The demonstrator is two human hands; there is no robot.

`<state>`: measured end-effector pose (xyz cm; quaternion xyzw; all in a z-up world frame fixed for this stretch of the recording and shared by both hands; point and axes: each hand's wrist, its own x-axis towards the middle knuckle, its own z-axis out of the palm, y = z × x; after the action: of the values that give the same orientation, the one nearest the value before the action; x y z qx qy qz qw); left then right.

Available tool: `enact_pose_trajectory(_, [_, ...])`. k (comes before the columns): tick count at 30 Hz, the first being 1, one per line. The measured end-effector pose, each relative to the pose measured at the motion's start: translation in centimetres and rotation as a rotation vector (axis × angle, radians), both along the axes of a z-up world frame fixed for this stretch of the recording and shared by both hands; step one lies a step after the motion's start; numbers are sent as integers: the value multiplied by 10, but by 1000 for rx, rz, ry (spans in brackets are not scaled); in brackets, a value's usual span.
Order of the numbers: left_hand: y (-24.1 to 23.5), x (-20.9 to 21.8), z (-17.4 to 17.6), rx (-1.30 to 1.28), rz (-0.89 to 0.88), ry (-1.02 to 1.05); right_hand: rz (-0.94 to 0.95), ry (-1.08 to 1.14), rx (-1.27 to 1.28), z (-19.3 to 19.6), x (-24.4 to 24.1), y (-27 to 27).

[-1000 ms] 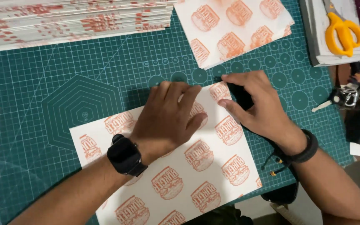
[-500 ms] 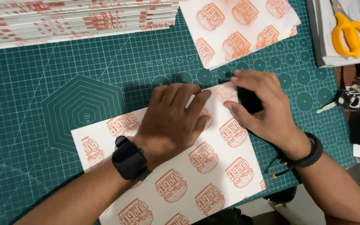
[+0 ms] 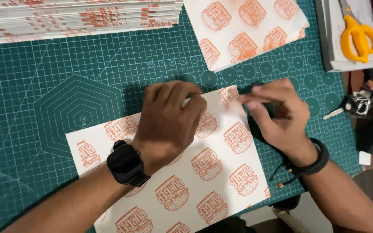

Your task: Peeling adhesive strips and folding printed burger wrappers to prepare them for packaging.

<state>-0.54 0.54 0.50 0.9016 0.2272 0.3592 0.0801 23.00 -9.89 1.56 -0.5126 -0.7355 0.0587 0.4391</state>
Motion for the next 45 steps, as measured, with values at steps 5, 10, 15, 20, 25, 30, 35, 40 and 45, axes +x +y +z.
enact_pose_trajectory(5, [0, -2, 0, 26, -76, -35, -179, -58, -257, -2, 0, 1])
enact_pose_trajectory(10, [0, -2, 2, -55, -101, -9, -65, -54, -154, -5, 6, 0])
enact_pose_trajectory(15, [-1, -5, 5, -26, -146, -7, -19, 153, -61, -6, 7, 1])
enact_pose_trajectory(20, [0, -4, 7, 26, -163, -3, -151, -3, -265, 0, 0, 4])
enact_pose_trajectory(25, [-2, -4, -1, -93, -149, 36, -92, -64, -126, -3, 6, 1])
enact_pose_trajectory(30, [0, -3, 4, 30, -172, -11, -69, 74, -87, -1, 6, 2])
enact_pose_trajectory(35, [1, -2, 5, 86, -171, -12, -147, 113, -267, 1, 1, 5])
enact_pose_trajectory(40, [0, -1, -1, 83, -171, -20, -133, 77, -290, 3, 0, 5])
enact_pose_trajectory(45, [2, -1, -1, 75, -198, -59, -129, 61, -299, 0, 2, 5])
